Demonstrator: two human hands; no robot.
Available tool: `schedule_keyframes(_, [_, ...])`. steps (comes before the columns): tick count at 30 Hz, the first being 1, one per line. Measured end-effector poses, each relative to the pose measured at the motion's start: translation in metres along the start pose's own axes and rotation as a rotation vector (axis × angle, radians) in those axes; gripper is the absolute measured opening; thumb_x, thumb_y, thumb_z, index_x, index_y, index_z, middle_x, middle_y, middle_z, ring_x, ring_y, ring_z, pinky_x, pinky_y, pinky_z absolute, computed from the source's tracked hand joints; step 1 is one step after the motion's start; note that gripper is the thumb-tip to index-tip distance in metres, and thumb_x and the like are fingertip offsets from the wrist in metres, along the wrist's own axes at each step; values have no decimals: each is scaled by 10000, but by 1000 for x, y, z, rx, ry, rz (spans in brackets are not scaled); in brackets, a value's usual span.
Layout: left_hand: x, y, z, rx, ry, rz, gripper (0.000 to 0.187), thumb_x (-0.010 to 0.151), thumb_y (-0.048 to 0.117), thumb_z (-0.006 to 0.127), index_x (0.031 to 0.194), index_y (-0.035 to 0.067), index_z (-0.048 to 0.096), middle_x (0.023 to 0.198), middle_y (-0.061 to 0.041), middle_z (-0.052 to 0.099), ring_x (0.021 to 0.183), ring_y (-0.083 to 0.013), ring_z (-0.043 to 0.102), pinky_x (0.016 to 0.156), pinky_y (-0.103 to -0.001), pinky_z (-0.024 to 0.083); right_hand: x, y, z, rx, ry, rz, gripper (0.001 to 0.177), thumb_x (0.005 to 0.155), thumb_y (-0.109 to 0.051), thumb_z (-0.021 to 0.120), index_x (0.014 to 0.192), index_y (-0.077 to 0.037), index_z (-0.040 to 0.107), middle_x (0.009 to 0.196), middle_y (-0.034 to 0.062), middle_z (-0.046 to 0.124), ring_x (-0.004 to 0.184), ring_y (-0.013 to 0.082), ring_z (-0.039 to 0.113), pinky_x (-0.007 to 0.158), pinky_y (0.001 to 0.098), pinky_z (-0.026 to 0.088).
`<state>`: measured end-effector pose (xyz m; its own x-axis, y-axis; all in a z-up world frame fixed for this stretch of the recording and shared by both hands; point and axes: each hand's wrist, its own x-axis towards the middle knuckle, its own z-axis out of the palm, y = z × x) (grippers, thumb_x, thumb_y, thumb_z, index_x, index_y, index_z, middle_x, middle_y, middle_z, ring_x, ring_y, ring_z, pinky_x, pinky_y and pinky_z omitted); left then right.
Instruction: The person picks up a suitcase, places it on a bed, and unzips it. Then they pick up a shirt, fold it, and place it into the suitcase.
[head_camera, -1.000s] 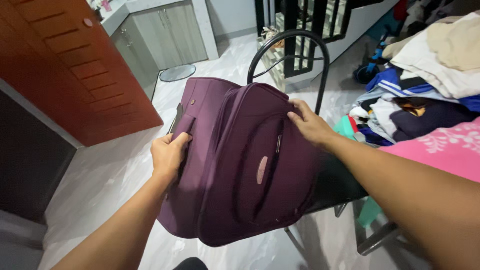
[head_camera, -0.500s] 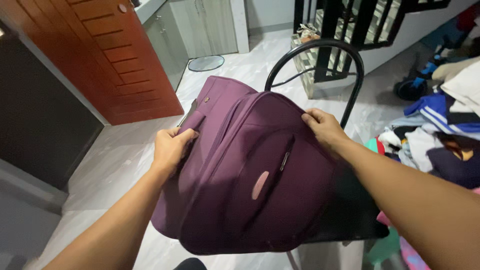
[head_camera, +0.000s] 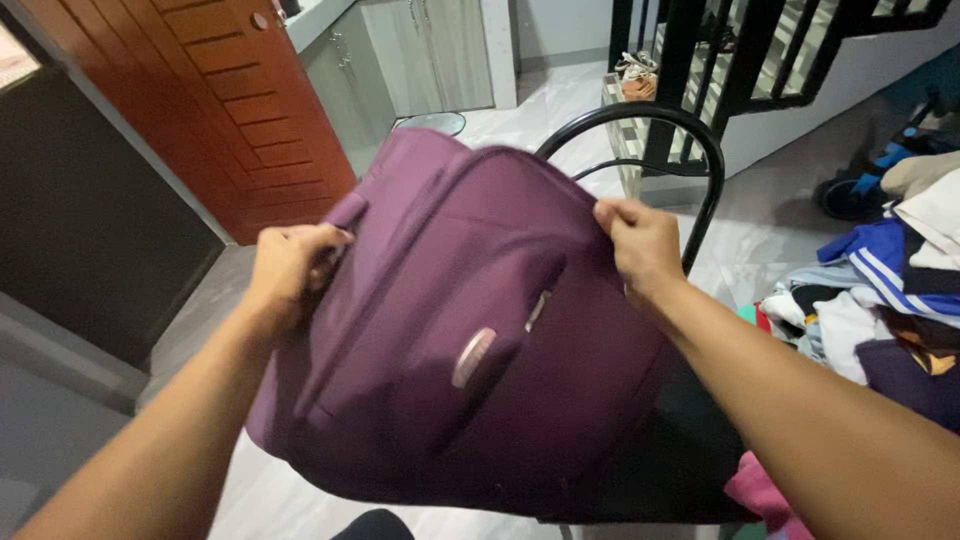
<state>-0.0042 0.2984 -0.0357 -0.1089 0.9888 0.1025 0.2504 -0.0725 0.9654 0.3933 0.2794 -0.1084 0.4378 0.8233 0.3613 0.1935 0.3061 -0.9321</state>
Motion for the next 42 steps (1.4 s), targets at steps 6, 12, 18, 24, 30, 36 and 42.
schedule_keyframes(6, [12,23,-22,-215,-102,-140,278,826,285,679,621,158,539,500,52,402,399,-84,298,410,-288,209,43,-65,4,-216,-73,-371,146,992,-182,746,1074,-72,794,984,42,775,866,101,685,796,248,525])
schedule_keyframes(12, [1,-25,21,-466,-102,-311,285,776,279,702,613,190,486,499,47,396,377,-100,303,382,-279,227,70,-80,-8,-331,-124,-390,190,966,-284,732,1038,-124,803,941,44,781,820,176,705,771,310,559])
schedule_keyframes(18, [-34,-77,93,-393,-3,-370,261,775,225,727,619,142,535,521,30,456,394,-103,330,394,-287,221,68,37,-56,-510,-248,-269,405,954,-367,658,1256,-101,710,1190,138,722,1090,287,680,937,391,509])
schedule_keyframes(24, [-6,-119,95,-257,123,-506,290,825,226,728,632,148,526,535,23,452,422,-105,384,411,-290,283,-23,196,-161,-530,40,428,368,1000,-290,590,1271,-55,670,1235,188,712,1135,298,666,958,419,506])
schedule_keyframes(30, [14,-177,71,-173,84,-575,182,862,214,703,751,105,607,642,-19,560,519,-158,501,491,-329,392,-101,280,-240,-276,132,1024,126,938,-50,555,818,-84,576,673,63,488,526,200,413,452,394,276])
schedule_keyframes(36, [16,-220,42,-96,-58,-616,251,983,187,603,1035,-44,685,871,-115,676,740,-237,626,710,-420,524,-157,299,-238,67,145,1156,290,901,34,451,685,-152,401,635,23,308,527,168,307,492,349,292])
schedule_keyframes(42, [22,-253,24,-150,-251,-664,382,1050,229,487,1222,-76,639,1054,-166,692,892,-282,656,834,-463,553,-219,284,-185,-222,144,1134,172,861,40,623,921,-121,626,692,89,575,593,222,548,588,390,514])
